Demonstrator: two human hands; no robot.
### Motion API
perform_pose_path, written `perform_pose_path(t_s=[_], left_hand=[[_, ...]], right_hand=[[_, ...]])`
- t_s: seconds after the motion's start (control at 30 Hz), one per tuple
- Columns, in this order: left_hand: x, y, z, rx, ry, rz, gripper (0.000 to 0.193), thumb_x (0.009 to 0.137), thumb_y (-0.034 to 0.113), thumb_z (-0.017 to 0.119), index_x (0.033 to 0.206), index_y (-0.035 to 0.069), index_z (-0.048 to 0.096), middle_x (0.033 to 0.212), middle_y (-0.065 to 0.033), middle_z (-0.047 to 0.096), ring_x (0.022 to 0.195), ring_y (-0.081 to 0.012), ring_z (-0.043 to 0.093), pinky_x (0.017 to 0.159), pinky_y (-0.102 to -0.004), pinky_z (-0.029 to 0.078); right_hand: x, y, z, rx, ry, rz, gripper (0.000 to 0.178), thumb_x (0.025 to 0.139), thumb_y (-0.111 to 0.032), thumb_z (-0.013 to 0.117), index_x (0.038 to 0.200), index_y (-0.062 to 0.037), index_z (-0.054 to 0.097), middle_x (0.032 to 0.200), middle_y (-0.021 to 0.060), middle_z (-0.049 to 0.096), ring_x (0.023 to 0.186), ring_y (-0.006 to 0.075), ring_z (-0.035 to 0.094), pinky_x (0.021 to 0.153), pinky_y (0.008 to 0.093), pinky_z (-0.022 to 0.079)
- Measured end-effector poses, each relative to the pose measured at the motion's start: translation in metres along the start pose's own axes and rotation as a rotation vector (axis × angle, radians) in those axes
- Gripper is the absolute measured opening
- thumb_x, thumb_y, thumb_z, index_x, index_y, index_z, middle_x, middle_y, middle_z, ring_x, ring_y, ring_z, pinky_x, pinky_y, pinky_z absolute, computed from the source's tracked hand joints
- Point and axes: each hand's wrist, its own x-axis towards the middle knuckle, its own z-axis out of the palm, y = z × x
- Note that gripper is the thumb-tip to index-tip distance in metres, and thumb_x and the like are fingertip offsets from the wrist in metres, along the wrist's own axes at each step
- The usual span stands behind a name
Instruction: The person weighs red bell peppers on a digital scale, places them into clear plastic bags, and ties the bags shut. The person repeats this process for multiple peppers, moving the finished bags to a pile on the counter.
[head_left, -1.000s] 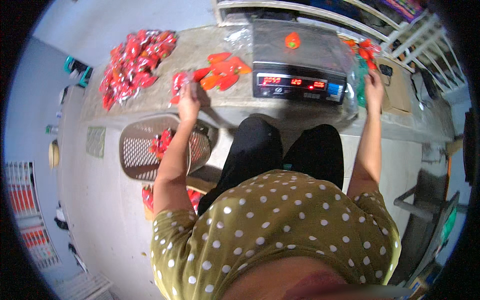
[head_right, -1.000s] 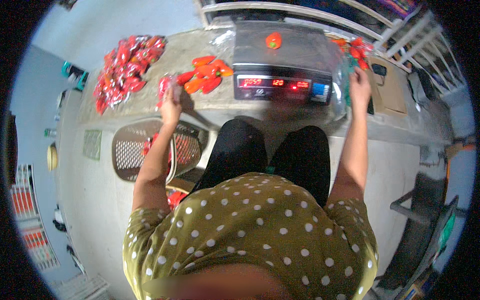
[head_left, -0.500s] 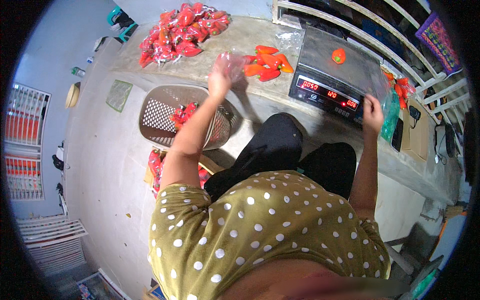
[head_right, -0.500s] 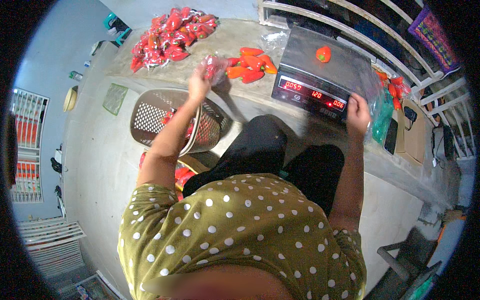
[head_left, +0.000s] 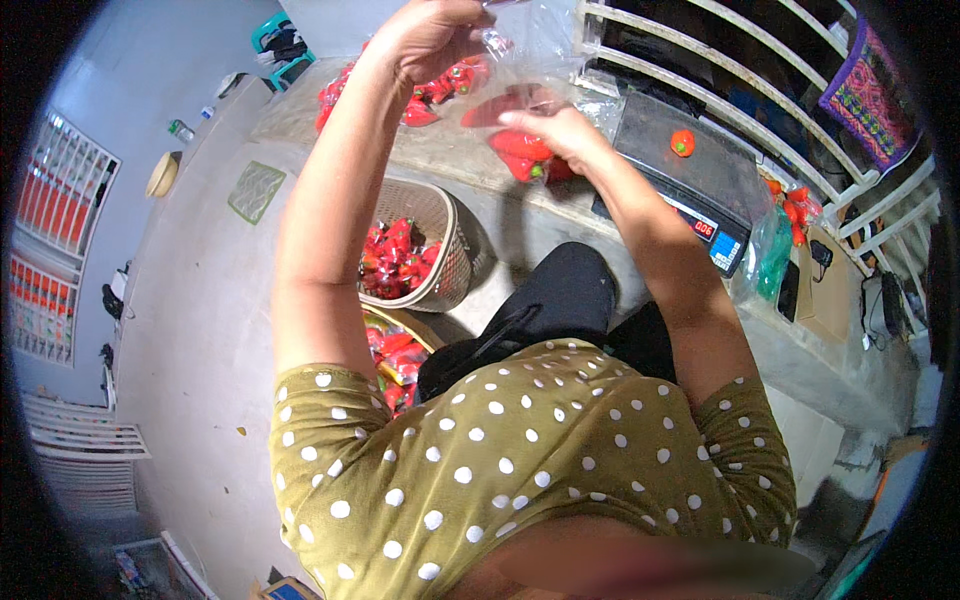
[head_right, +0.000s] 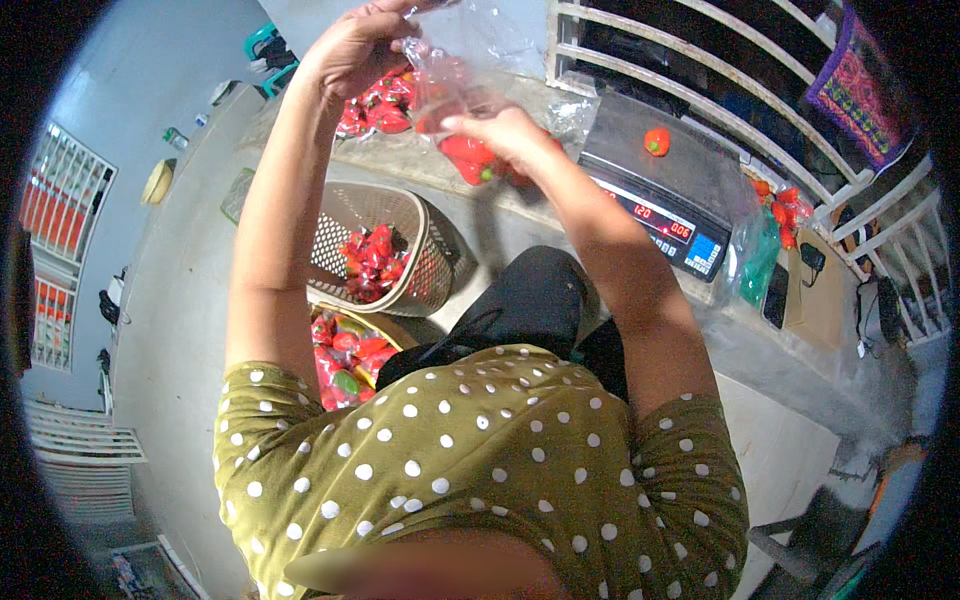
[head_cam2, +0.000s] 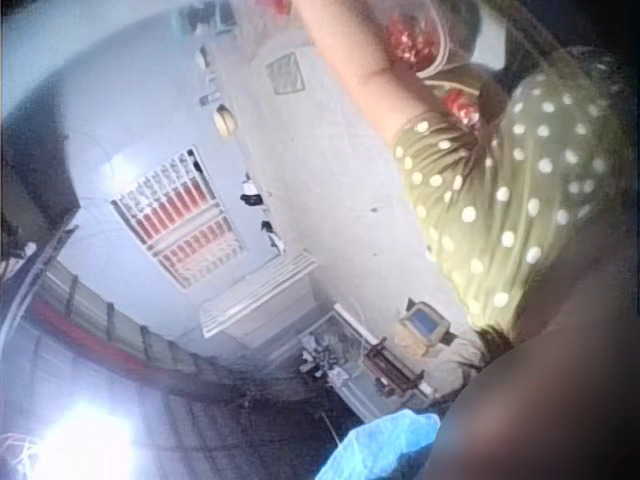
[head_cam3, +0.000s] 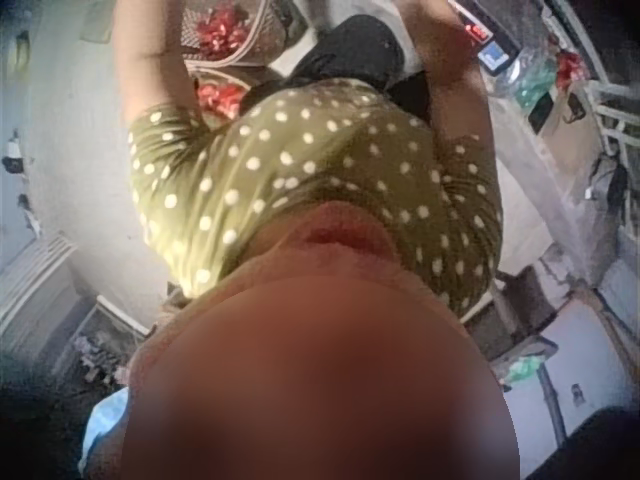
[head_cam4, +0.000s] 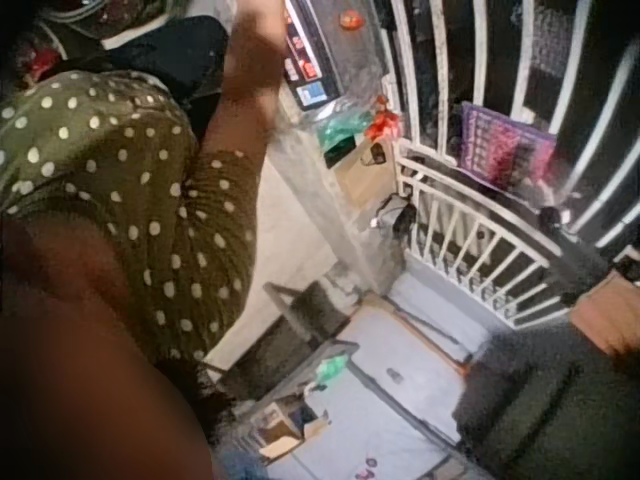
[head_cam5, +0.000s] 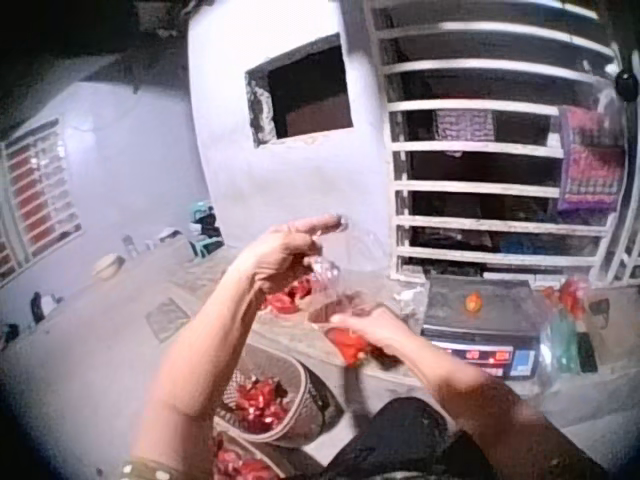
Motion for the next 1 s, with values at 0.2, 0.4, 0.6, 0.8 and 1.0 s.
perform_pose_path(t_s=[0.2, 0.4, 0.6, 0.8, 1.0], left_hand=[[-0.072, -0.060, 0.031, -0.052, 0.601, 0.590, 0.061, 0.075, 0.014, 0.058, 0.129, 0.006, 0.030, 0.126, -0.0115, 0.039, 0.113, -0.0311, 0.043, 0.090, -0.0399, 0.040], [-0.096, -0.147, 0.116, -0.774, 0.044, 0.139, 0.061, 0.080, 0.022, 0.058, 0.131, 0.010, 0.026, 0.128, -0.0112, 0.037, 0.114, -0.0265, 0.042, 0.093, -0.0448, 0.037], [-0.085, -0.175, 0.121, -0.524, 0.228, 0.118, 0.052, 0.077, 0.012, 0.063, 0.122, 0.003, 0.039, 0.117, -0.0096, 0.048, 0.108, -0.0193, 0.047, 0.094, -0.0333, 0.038], [-0.094, -0.215, 0.102, 0.220, 0.159, -0.099, 0.053, 0.076, 0.017, 0.064, 0.122, 0.005, 0.041, 0.120, -0.0086, 0.046, 0.109, -0.0190, 0.044, 0.092, -0.0326, 0.035], [-0.104, -0.192, 0.121, -0.240, 0.536, -0.112, 0.036, 0.083, 0.026, 0.051, 0.114, 0.007, 0.049, 0.100, -0.0054, 0.051, 0.088, -0.0165, 0.048, 0.072, -0.0285, 0.039]], right_hand=[[-0.036, -0.038, -0.028, 0.545, -0.099, 0.098, 0.015, 0.086, -0.016, 0.050, 0.093, -0.0026, 0.051, 0.093, 0.0103, 0.059, 0.084, 0.0183, 0.059, 0.073, 0.0317, 0.051], [-0.063, -0.019, -0.020, 0.657, 0.193, 0.037, 0.012, 0.087, -0.017, 0.050, 0.092, -0.0060, 0.049, 0.090, 0.0075, 0.056, 0.083, 0.0184, 0.058, 0.074, 0.0337, 0.051], [-0.081, 0.004, -0.024, 0.687, 0.294, 0.104, 0.012, 0.087, -0.018, 0.049, 0.089, -0.0063, 0.050, 0.083, 0.0065, 0.055, 0.076, 0.0174, 0.058, 0.069, 0.0328, 0.051], [-0.097, 0.044, -0.030, 0.391, 0.185, 0.107, 0.023, 0.089, -0.017, 0.044, 0.102, -0.0004, 0.053, 0.088, 0.0103, 0.059, 0.079, 0.0180, 0.059, 0.067, 0.0321, 0.050], [-0.114, 0.054, -0.010, -0.567, 0.021, -0.174, 0.017, 0.082, -0.016, 0.052, 0.089, -0.0060, 0.063, 0.082, 0.0142, 0.061, 0.085, 0.0269, 0.056, 0.076, 0.0323, 0.043]])
